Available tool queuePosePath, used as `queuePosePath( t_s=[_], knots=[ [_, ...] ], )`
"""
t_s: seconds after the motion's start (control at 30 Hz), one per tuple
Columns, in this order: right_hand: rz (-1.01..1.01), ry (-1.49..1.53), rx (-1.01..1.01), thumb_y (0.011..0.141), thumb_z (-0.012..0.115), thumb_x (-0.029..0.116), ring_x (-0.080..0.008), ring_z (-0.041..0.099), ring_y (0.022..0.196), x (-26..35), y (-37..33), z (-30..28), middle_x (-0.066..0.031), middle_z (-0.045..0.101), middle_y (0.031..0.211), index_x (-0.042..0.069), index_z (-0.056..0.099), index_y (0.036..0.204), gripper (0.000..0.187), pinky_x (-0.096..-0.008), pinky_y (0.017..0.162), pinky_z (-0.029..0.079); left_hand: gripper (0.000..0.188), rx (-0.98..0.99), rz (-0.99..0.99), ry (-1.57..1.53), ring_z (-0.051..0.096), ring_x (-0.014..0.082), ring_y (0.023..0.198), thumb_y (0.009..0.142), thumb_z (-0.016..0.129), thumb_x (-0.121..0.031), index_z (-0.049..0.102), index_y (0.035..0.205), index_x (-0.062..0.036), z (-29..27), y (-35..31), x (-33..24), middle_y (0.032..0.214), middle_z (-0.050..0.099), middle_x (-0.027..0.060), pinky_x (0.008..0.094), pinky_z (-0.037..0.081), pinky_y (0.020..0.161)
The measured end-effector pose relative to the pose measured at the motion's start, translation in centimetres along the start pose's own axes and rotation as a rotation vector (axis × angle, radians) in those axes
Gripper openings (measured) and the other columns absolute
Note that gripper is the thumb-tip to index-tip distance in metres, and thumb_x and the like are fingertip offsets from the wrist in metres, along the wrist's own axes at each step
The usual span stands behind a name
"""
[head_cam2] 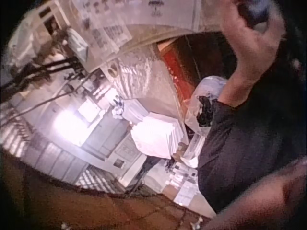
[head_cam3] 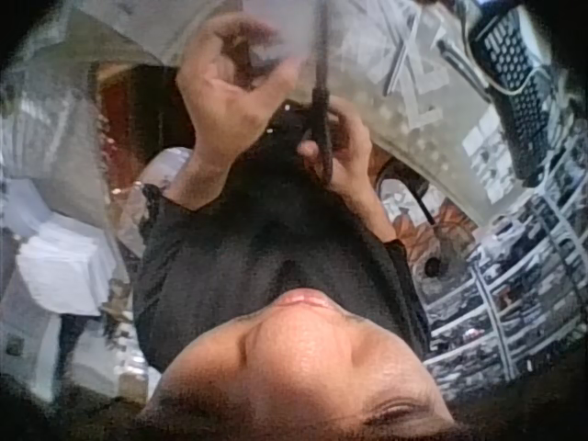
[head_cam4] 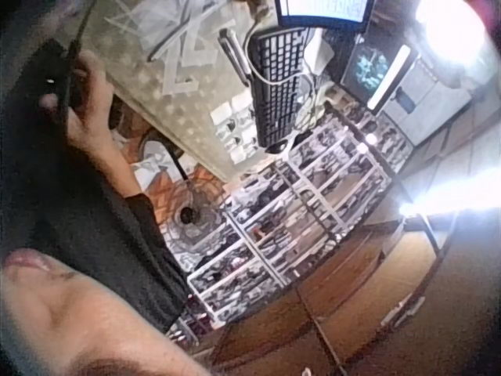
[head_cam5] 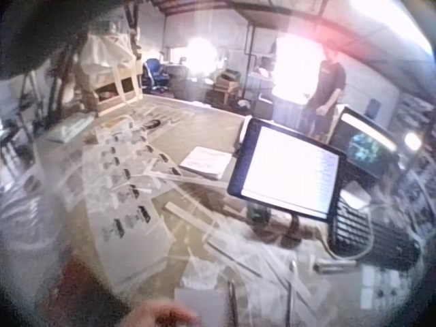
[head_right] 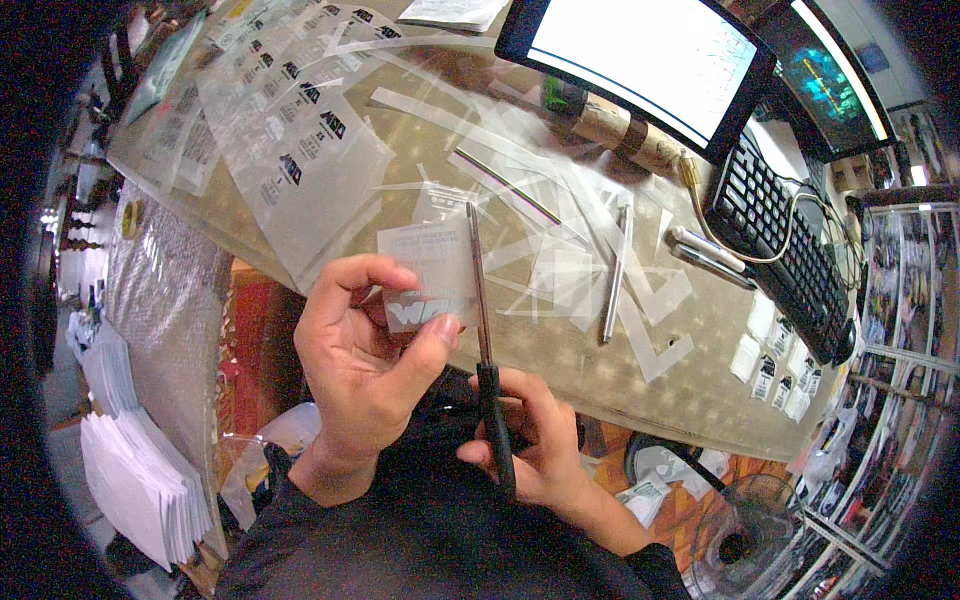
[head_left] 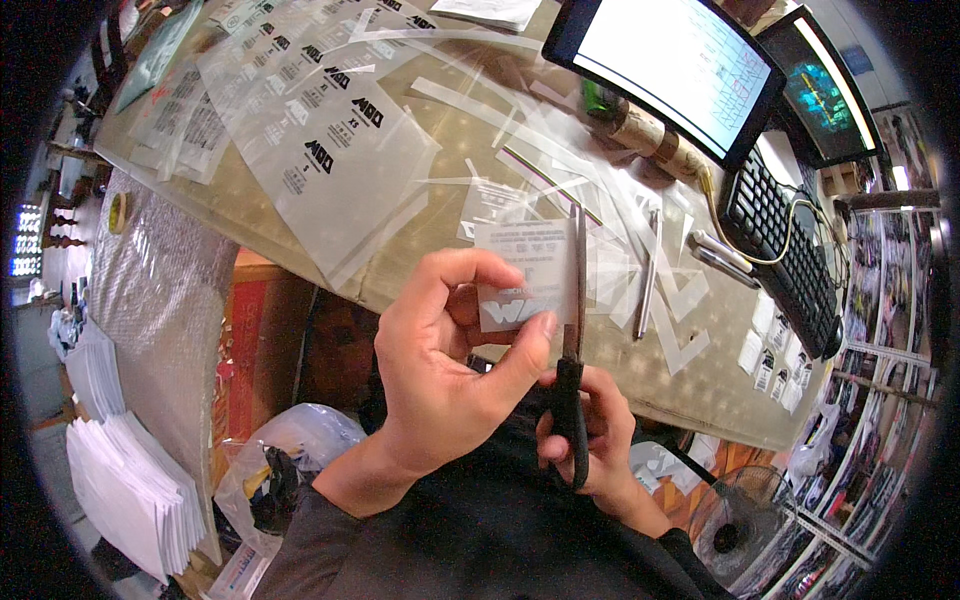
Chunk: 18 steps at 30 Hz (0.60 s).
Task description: The person uses scissors to cut individual plastic pouches from a larger sheet. They repeatedly pick up the sheet, cut along perforations, and place the separated pouches on the table. The task continues throughout the clip with consistent cutting and placement actions.
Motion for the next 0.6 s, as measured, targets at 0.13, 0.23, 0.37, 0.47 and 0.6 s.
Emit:
queuePosePath(
  t_s=[0.13, 0.23, 0.37, 0.47, 0.6],
  knots=[
    [0.045, -0.026, -0.039, 0.073, 0.078, 0.023, -0.0079, 0.055, 0.062, -0.8, 0.2, -0.5, -0.0038, 0.058, 0.073, -0.001, 0.045, 0.118, 0.061, -0.0211, 0.054, 0.043, 0.039, 0.031, -0.053, -0.054, 0.055, 0.0123, 0.086, 0.073, 0.063, 0.011, 0.045, 0.105, 0.0007, 0.5, 0.1, 1.3, 0.102, 0.048, 0.008, 0.0262, 0.053, 0.074],
    [0.048, -0.028, -0.095, 0.072, 0.078, 0.022, -0.0082, 0.055, 0.058, -1.4, 0.1, -1.3, -0.0034, 0.057, 0.072, 0.0, 0.045, 0.118, 0.06, -0.0212, 0.051, 0.042, 0.037, 0.044, 0.046, -0.012, 0.055, 0.013, 0.088, 0.074, 0.062, 0.011, 0.046, 0.107, 0.0013, 0.8, 0.6, 1.6, 0.106, 0.047, 0.0067, 0.0269, 0.051, 0.077],
    [0.13, 0.107, -0.161, 0.072, 0.078, 0.023, -0.009, 0.054, 0.053, -1.8, -0.3, -2.5, -0.0022, 0.055, 0.067, 0.001, 0.045, 0.118, 0.061, -0.0216, 0.045, 0.042, 0.025, 0.048, 0.09, 0.037, 0.057, 0.0139, 0.094, 0.08, 0.058, 0.007, 0.051, 0.104, 0.0032, 0.9, 1.0, 1.7, 0.096, 0.053, 0.0063, 0.0242, 0.051, 0.079],
    [0.072, 0.129, -0.213, 0.072, 0.077, 0.027, -0.0089, 0.054, 0.052, -1.3, -0.7, -3.4, -0.0028, 0.055, 0.065, 0.001, 0.045, 0.118, 0.062, -0.0211, 0.044, 0.041, 0.021, 0.065, 0.058, 0.081, 0.057, 0.0131, 0.093, 0.081, 0.057, 0.007, 0.053, 0.102, 0.0036, 1.1, 1.3, 1.9, 0.096, 0.053, 0.006, 0.0233, 0.049, 0.079],
    [0.051, 0.069, -0.159, 0.071, 0.076, 0.038, -0.0092, 0.055, 0.054, -1.7, -1.1, -3.3, -0.0045, 0.056, 0.067, 0.0, 0.044, 0.117, 0.067, -0.0208, 0.047, 0.042, 0.021, -0.044, 0.065, -0.057, 0.057, 0.0101, 0.089, 0.081, 0.058, 0.009, 0.054, 0.1, 0.0021, 1.5, 1.2, 1.9, 0.095, 0.053, 0.0055, 0.0215, 0.048, 0.076]
  ],
)
Point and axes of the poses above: each hand's wrist, its own y-axis towards the middle knuckle, its own z-axis out of the palm, x = y × z, the point moved 9 cm from there along y, towards the middle knuckle
